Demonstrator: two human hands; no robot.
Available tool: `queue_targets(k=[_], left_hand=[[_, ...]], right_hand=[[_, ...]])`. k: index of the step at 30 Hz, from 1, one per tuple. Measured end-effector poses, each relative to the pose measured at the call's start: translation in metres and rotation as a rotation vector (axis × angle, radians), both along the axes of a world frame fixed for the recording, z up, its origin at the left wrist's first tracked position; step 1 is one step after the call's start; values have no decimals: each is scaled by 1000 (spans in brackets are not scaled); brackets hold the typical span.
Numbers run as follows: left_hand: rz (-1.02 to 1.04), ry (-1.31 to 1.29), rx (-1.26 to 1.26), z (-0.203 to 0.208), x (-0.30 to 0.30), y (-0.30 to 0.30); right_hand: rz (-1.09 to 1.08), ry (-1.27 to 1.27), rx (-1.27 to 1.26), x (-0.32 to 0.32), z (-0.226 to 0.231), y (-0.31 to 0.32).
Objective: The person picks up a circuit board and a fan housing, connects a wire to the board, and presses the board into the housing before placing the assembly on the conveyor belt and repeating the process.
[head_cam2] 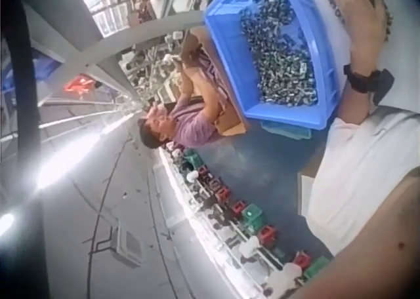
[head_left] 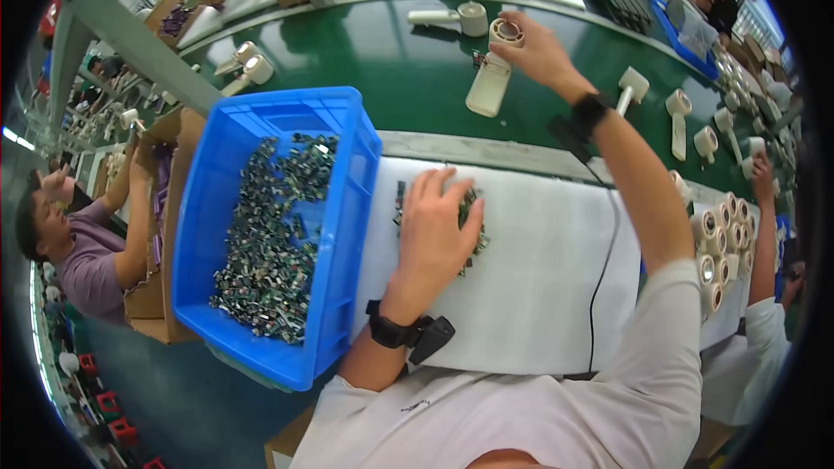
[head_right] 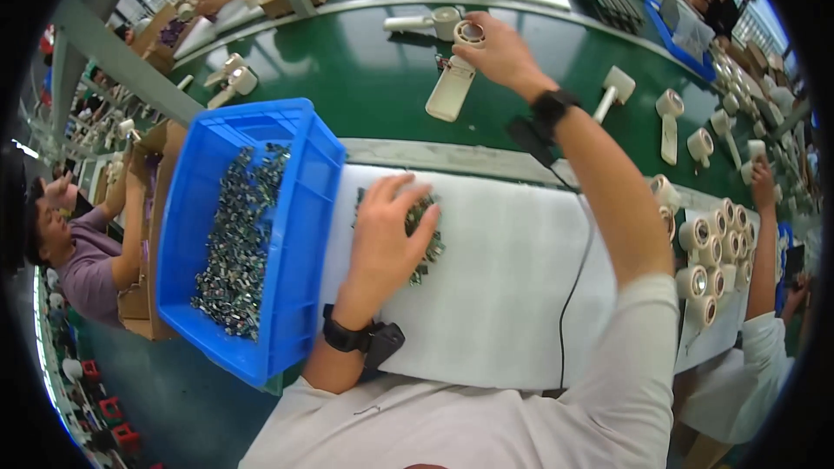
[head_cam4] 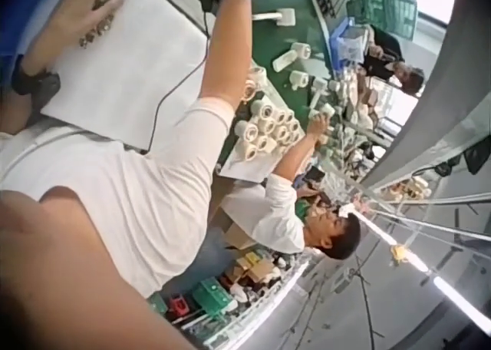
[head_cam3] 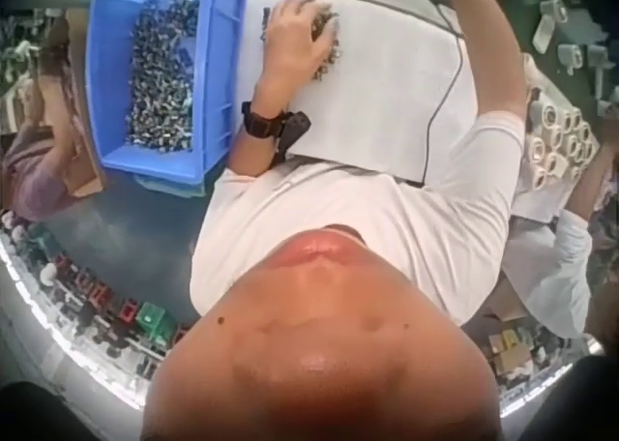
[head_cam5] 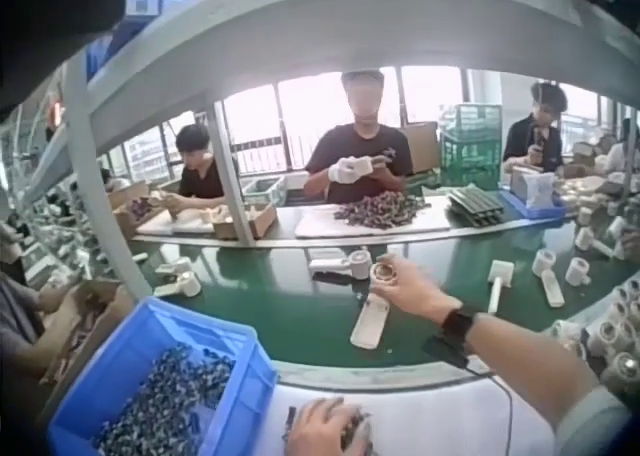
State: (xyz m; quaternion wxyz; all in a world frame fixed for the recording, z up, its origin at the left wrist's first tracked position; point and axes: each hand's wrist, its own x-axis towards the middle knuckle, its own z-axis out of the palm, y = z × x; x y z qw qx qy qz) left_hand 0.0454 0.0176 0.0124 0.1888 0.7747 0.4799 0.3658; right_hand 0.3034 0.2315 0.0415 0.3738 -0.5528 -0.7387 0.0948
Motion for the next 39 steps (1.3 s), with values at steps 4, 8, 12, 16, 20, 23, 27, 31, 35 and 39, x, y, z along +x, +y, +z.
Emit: queue_targets(k=[4,8,12,16,20,23,27,31,35,39], left_hand=[[18,-35,20,-7,-11,2],[16,-74,-83,-1,-8,3],[-1,-119,-3,-5,-3,2],[4,-128,52,-5,-2,0],[-1,-142,25,-2,-6,-6],[-6,-195,71,5,-1,-4],[-34,-409,-15,17,-5,-13],[-123,-475,-24,22,5,-21],[-297,-445,-104,20,15,-25],[-353,-398,-189,21,20,-34]], right_hand=[[-148,-120,-168,-43,-33,67],[-169,-188,-87,-65,-37,106],[-197,-199,18,-63,-47,154],[-99,-250,-216,-54,-44,179],[-52,-119,-31,-63,1,136],[93,170,142,-30,45,82],[235,297,-116,-14,131,-79],[208,371,-339,39,136,-201],[109,140,-806,56,116,-259],[-79,-496,-830,22,70,-274]])
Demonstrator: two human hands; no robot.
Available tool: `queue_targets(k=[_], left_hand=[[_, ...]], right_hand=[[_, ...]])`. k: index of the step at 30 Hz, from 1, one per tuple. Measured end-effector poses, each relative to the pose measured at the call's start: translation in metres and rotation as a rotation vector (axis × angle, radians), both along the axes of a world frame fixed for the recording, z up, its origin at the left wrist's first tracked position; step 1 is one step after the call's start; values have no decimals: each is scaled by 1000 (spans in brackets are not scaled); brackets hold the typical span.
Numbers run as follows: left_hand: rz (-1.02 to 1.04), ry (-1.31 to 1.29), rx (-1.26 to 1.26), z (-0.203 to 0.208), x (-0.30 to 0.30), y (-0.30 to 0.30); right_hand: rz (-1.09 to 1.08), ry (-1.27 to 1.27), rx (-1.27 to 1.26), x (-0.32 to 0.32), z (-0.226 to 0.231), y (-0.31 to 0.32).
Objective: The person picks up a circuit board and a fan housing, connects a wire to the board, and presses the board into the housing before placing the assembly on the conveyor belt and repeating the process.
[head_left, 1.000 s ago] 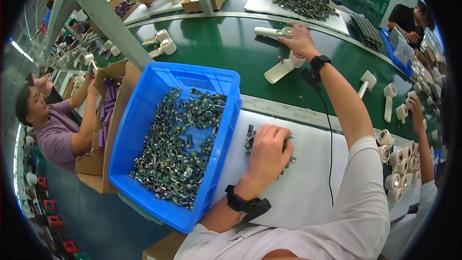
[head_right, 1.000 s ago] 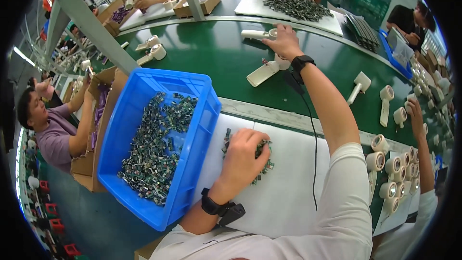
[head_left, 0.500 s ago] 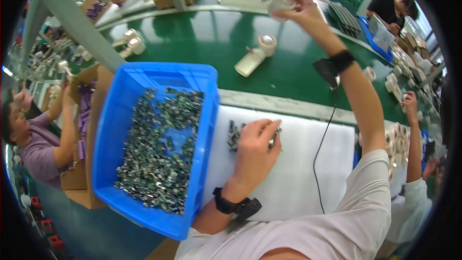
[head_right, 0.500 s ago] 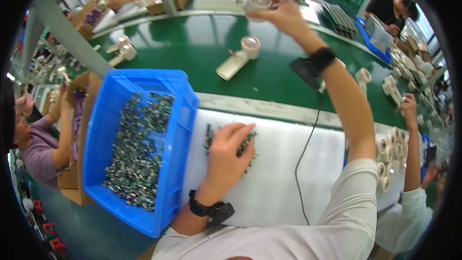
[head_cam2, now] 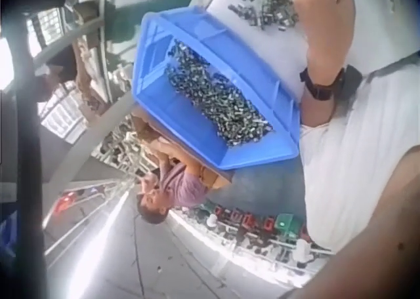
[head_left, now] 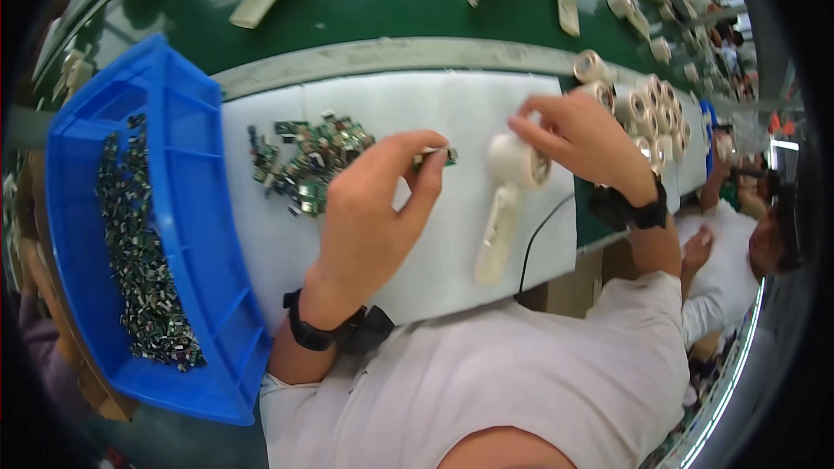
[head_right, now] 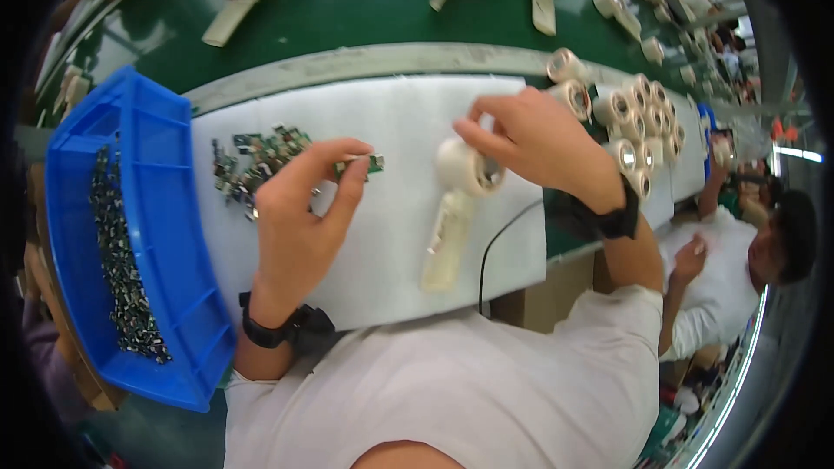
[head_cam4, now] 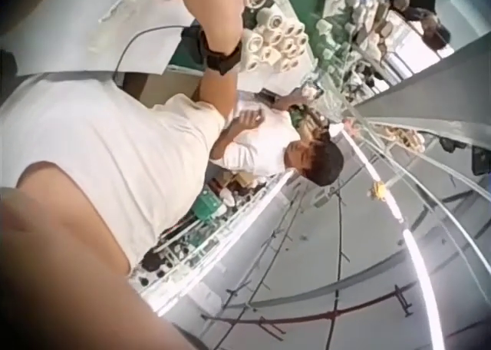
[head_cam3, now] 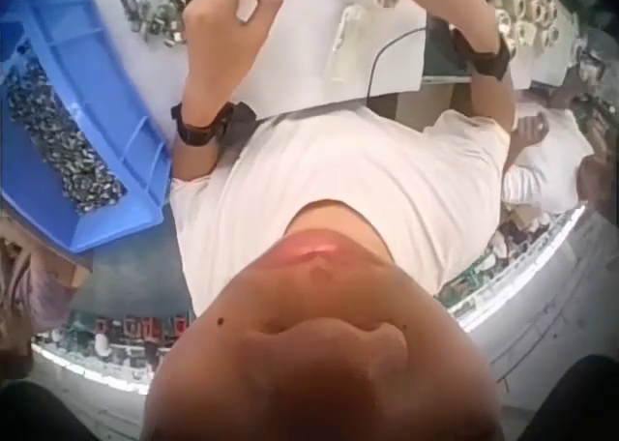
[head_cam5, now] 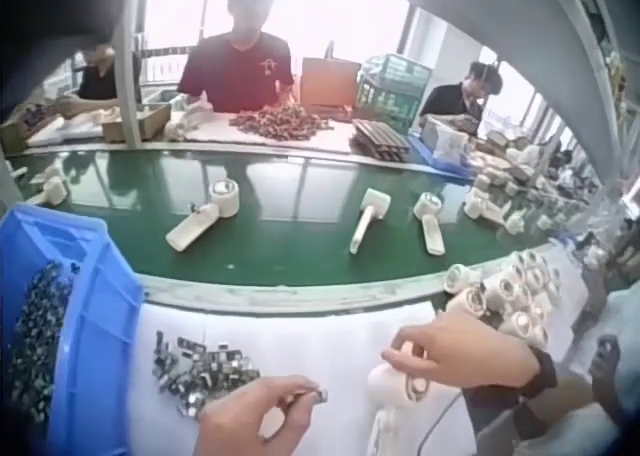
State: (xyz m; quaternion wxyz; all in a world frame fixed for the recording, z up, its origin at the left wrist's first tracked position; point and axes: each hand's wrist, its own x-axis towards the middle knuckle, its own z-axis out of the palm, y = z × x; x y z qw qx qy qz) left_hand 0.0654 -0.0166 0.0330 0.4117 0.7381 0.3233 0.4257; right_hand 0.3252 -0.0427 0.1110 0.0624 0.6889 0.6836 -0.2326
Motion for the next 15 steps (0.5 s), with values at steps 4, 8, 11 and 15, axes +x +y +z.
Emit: queue_targets(k=[4,8,11,15], left_hand=[[-40,13,-66,-2,5,-6],[-122,4,-128,-3,3,-5],[-323,66,-180,6,1,-6],[-682,17,-203,7,-1,-8]], right_hand=[[-152,131,270,-6,-8,-26],[-210,175,346,-16,8,-60],[-98,350,225,-36,-8,-74],[99,386,369,-43,-52,-78]])
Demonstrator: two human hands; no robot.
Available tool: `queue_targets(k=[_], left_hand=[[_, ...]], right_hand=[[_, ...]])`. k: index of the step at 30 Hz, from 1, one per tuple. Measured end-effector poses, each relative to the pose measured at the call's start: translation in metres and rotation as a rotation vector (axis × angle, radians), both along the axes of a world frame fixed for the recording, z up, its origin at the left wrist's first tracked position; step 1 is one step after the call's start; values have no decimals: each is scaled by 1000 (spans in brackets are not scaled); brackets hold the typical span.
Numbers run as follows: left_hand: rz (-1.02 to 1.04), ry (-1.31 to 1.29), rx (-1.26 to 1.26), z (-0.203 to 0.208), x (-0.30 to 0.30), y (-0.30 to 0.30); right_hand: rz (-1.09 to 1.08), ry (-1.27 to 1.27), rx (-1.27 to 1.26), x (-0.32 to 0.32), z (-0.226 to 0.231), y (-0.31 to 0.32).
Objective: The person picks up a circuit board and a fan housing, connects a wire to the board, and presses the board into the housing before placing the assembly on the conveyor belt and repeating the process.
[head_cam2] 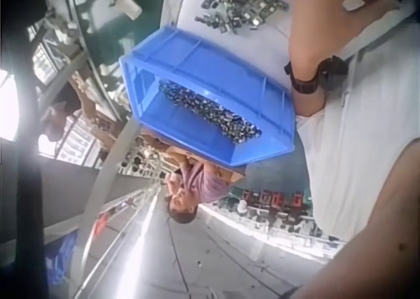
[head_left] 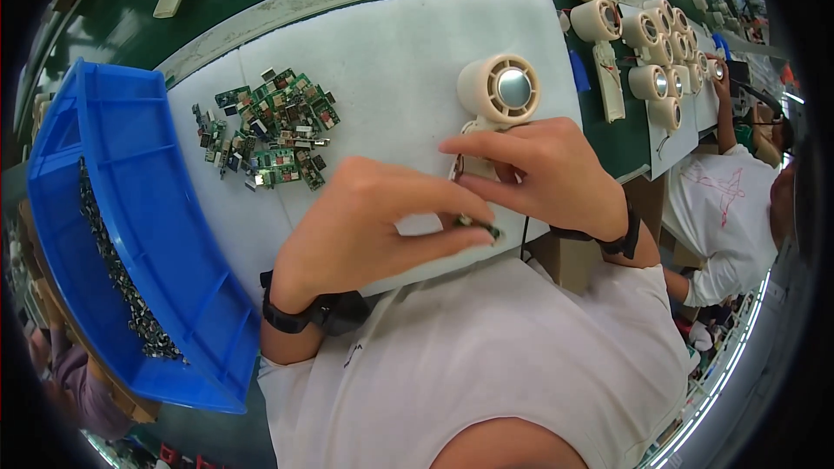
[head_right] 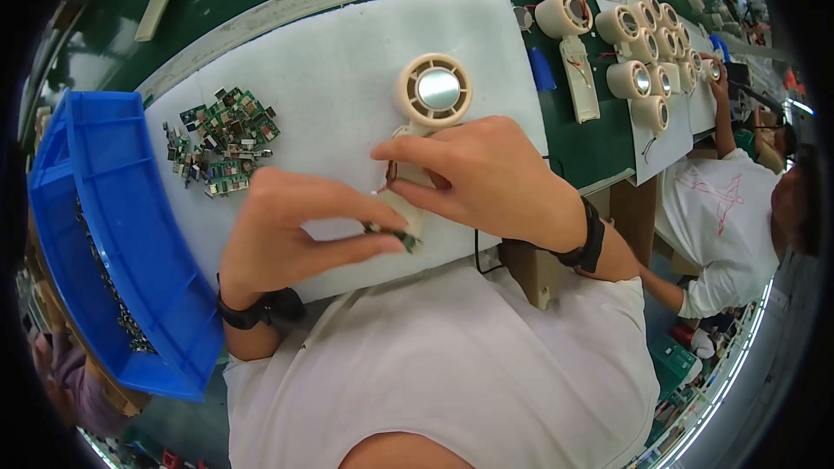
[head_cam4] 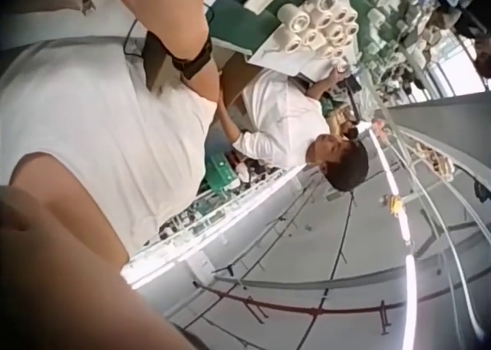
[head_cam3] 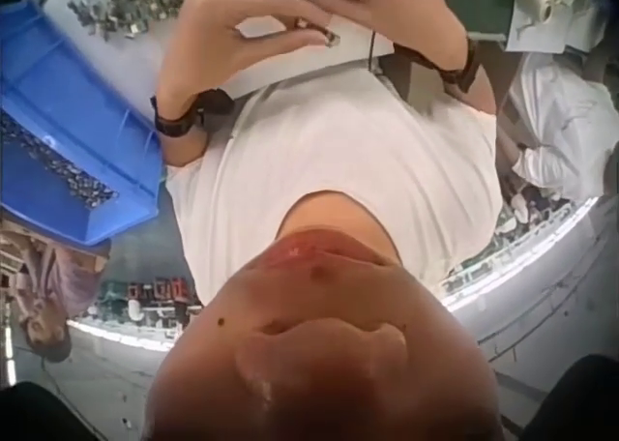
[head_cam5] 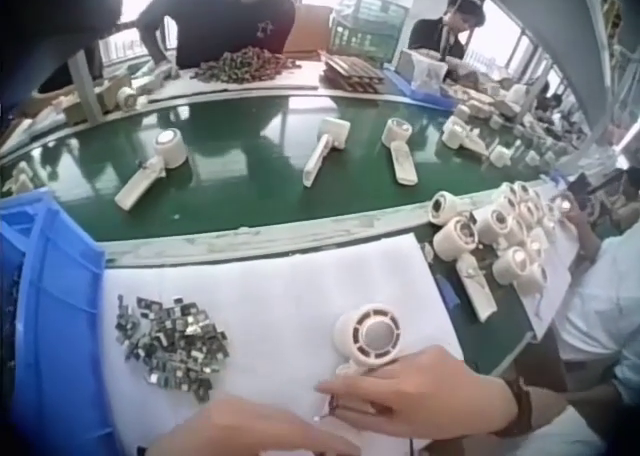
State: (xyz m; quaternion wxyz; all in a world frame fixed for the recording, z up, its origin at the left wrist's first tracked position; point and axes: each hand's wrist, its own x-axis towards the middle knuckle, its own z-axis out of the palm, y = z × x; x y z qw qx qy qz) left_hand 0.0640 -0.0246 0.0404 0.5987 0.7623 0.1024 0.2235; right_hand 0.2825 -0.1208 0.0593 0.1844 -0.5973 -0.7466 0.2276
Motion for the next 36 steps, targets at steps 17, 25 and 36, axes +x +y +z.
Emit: queue_targets(k=[17,25,36], left_hand=[[-189,135,-154,-2,-2,1],[294,88,-228,-13,2,4],[520,125,545,-13,16,2]], right_hand=[[-206,254,112,-8,-18,5],[-218,359,98,-6,-27,3],[-194,363,99,-5,-34,2]])
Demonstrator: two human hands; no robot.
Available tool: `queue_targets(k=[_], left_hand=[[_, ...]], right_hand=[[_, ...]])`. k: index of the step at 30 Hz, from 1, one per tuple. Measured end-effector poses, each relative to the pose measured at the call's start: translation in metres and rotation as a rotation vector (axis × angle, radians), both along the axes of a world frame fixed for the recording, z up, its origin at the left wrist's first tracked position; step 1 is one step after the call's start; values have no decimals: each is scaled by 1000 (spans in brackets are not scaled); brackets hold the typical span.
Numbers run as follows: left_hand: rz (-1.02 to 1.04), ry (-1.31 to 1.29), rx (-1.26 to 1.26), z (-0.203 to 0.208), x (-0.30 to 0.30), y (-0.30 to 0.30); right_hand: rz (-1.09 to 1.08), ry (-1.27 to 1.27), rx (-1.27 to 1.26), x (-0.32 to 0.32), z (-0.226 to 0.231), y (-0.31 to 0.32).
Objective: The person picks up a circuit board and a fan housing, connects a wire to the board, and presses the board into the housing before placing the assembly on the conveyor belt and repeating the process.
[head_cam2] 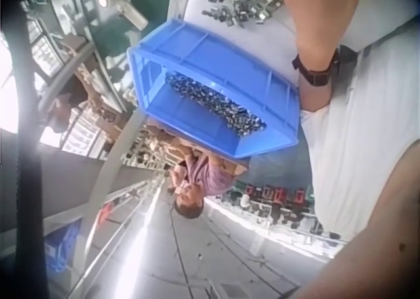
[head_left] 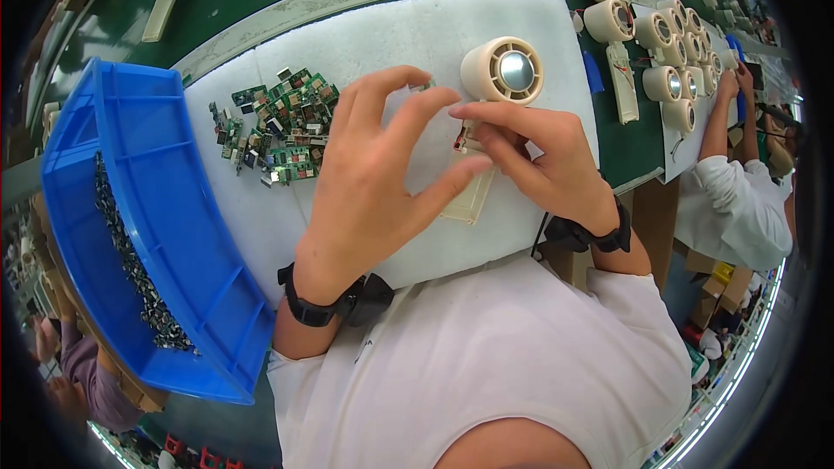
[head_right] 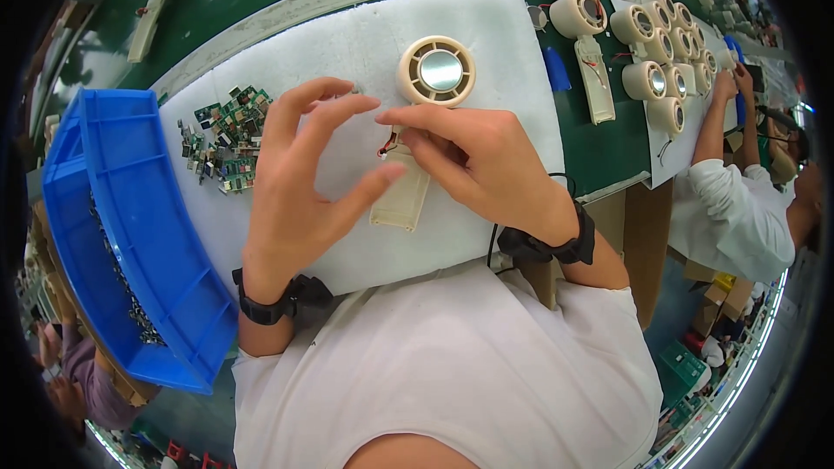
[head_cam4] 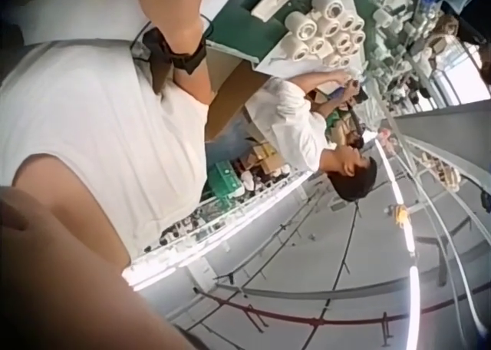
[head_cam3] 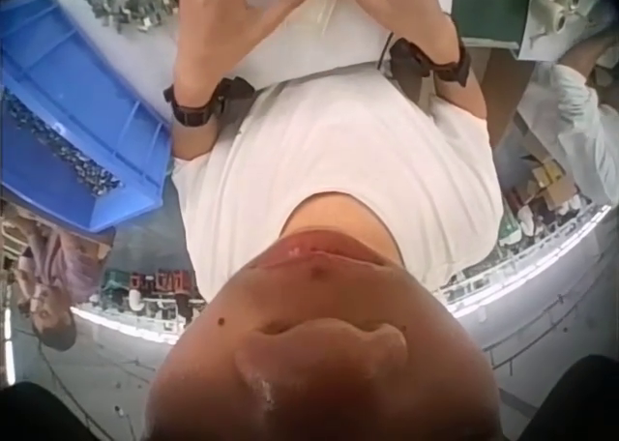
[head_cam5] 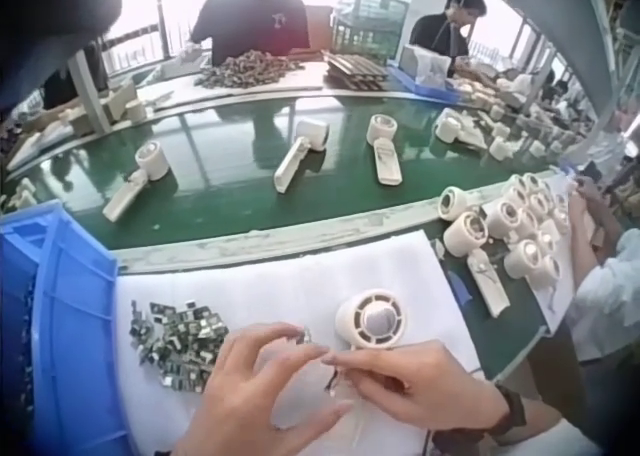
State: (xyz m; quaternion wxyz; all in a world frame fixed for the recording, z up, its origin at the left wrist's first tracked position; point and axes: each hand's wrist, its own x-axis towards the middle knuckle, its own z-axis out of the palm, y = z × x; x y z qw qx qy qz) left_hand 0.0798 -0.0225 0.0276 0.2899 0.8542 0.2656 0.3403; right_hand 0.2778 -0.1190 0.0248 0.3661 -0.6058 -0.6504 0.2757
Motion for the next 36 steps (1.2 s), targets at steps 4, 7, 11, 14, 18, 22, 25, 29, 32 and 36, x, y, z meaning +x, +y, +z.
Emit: queue_targets(k=[4,7,11,14,18,22,25,29,32,36], left_hand=[[-5,113,134,1,0,-4],[-51,102,179,-6,1,-5],[-95,180,189,-11,-2,-7],[-105,214,192,-11,0,-7],[-97,187,232,-12,0,-6],[-99,191,278,-10,-1,-7],[-78,225,268,-8,-1,-8],[-60,227,245,-7,-1,-7],[-93,214,185,-8,0,-7],[-108,178,155,-11,1,-9]], right_hand=[[-12,63,-3,-3,1,-1],[-23,105,-52,-5,6,-1],[-37,124,-89,-10,8,2],[-51,105,-64,-11,5,1],[-49,85,-4,-9,1,0],[-38,85,-48,-7,3,-1],[-32,26,-23,-6,-1,-1],[-37,28,46,-6,-5,0],[-47,-18,73,-7,-5,0],[-75,-106,113,-9,-4,1]])
